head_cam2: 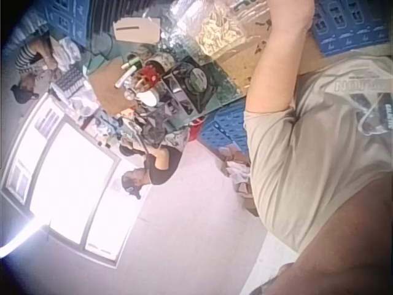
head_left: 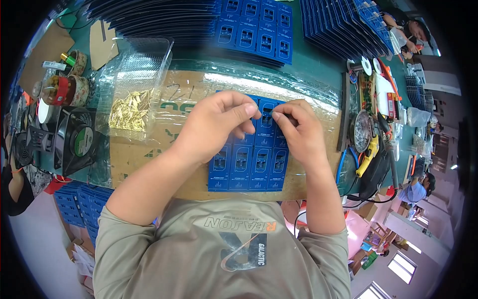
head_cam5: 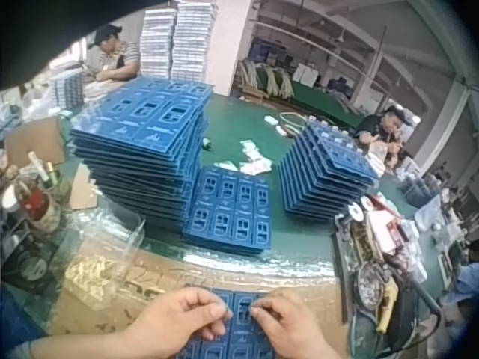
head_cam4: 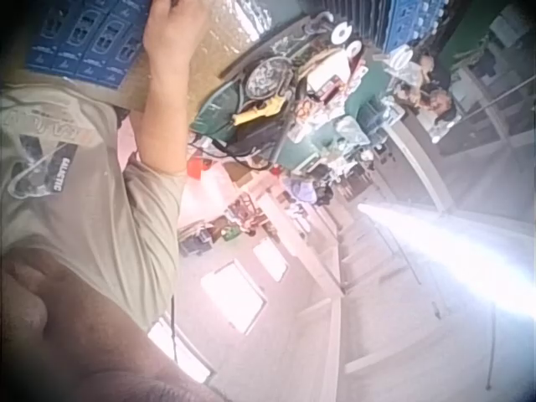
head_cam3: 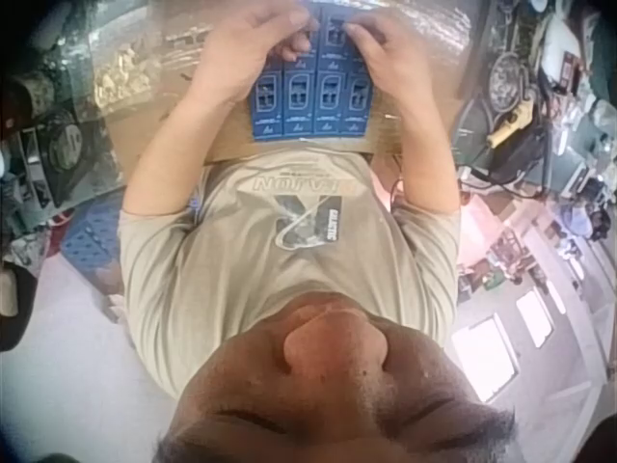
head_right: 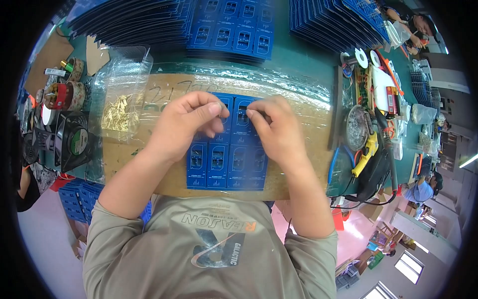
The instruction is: The person inserts small electronic components into a blue circuit board panel by hand.
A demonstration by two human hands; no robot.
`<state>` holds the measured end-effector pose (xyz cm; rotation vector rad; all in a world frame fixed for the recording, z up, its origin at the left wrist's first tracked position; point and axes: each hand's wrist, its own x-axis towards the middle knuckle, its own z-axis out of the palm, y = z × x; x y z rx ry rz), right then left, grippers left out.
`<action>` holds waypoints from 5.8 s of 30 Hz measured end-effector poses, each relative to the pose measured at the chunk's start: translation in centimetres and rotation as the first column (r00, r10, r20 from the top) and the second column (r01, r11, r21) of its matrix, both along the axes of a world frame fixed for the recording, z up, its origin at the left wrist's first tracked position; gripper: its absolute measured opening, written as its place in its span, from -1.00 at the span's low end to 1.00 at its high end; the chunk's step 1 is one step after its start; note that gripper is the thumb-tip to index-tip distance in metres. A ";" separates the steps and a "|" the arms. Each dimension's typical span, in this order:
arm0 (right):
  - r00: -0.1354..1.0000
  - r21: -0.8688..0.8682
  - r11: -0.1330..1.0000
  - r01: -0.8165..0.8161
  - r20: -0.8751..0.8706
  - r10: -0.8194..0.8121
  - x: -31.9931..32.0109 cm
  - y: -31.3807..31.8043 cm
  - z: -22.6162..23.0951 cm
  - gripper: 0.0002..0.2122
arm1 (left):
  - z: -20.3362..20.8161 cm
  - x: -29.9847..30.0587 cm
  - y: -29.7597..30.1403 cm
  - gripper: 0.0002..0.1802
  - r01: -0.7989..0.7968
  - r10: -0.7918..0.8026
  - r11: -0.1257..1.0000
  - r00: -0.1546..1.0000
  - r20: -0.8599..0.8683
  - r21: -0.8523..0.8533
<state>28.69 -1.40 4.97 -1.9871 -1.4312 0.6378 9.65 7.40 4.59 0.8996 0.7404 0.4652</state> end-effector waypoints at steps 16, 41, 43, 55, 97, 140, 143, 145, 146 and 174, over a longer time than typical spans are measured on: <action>0.995 0.005 1.000 -0.023 0.097 0.022 0.1 0.1 -0.4 -0.92 | -0.3 -0.1 0.0 -0.84 0.015 -0.007 0.997 0.994 0.110 -0.073; 0.703 -0.018 0.994 0.110 -0.706 -0.090 -3.9 -0.6 1.9 -0.61 | -0.4 -0.1 -0.4 -0.81 0.026 -0.027 1.000 0.999 0.027 0.016; 0.682 -0.038 0.992 0.119 -0.723 -0.109 -3.8 -0.5 1.9 -0.61 | -0.6 0.1 -0.6 -0.81 -0.016 0.009 0.977 0.999 0.033 0.212; 0.776 0.100 0.987 0.124 -0.630 -0.034 -3.2 -0.6 1.6 -0.66 | -0.7 0.1 -0.7 -0.90 0.018 -0.001 0.943 0.999 -0.052 0.333; 1.000 -0.080 0.997 0.014 -0.026 -0.016 -1.0 -0.2 0.4 -0.59 | 0.0 0.0 -0.3 -0.83 -0.056 0.053 0.997 0.996 0.068 0.052; 0.857 -0.013 0.999 0.043 -0.514 -0.043 -3.0 -0.4 1.4 -0.61 | -0.4 0.0 -0.4 -0.83 -0.025 0.025 0.995 1.000 -0.003 0.102; 0.713 0.019 0.999 0.047 -0.701 -0.020 -3.8 -0.1 1.6 -0.56 | -0.8 0.1 -0.5 -0.84 -0.022 0.029 0.958 0.999 -0.023 0.287; 0.647 0.013 0.998 0.054 -0.762 -0.025 -4.0 0.1 1.6 -0.54 | -0.7 0.1 -0.6 -0.84 -0.025 0.029 0.963 0.999 -0.014 0.269; 0.607 0.006 0.998 0.063 -0.794 -0.034 -4.1 0.1 1.5 -0.53 | -0.7 0.1 -0.7 -0.84 -0.023 0.028 0.963 1.000 -0.013 0.269; 0.987 -0.003 0.996 -0.087 0.136 0.087 -0.4 0.3 0.0 -0.90 | -0.5 0.0 -0.1 -0.83 -0.082 0.079 0.996 0.992 0.096 0.028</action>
